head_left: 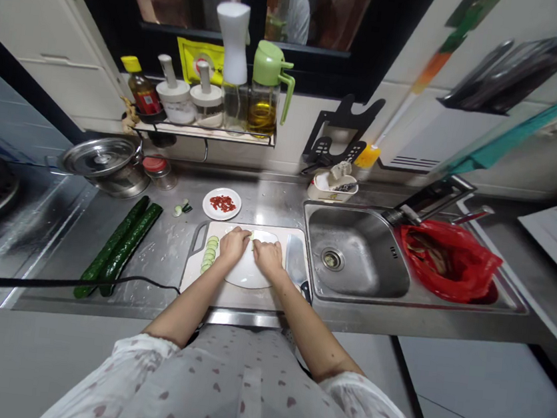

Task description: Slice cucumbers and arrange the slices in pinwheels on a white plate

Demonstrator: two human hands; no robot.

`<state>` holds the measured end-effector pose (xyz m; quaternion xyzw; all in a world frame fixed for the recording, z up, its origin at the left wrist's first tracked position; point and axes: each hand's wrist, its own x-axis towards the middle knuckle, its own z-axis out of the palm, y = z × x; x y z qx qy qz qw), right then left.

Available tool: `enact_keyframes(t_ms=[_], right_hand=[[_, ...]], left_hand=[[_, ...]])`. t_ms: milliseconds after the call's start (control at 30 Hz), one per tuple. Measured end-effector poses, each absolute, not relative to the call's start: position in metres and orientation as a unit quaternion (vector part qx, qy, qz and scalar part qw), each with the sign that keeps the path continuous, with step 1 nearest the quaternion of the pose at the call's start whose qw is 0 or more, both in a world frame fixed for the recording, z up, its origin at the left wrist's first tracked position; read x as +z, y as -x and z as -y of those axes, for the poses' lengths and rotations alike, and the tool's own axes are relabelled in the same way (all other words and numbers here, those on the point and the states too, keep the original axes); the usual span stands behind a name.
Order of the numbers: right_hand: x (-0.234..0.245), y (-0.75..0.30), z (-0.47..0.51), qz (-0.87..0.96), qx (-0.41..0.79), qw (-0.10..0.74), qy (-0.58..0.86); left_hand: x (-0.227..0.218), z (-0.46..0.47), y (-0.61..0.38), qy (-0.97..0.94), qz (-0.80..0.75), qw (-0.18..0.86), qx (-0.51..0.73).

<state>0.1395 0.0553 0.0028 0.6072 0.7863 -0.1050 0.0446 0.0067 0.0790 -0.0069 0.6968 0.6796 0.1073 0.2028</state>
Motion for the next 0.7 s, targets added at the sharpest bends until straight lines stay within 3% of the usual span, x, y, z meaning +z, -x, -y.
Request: enact_keyframes(t_ms=[700], right_hand=[[0.0055, -0.1392, -0.0545, -0.783, -0.114, 0.036, -0.610]], left_hand=[[-0.0036, -0.0754, -0.0056, -0.689, -0.685, 0.204, 0.124]])
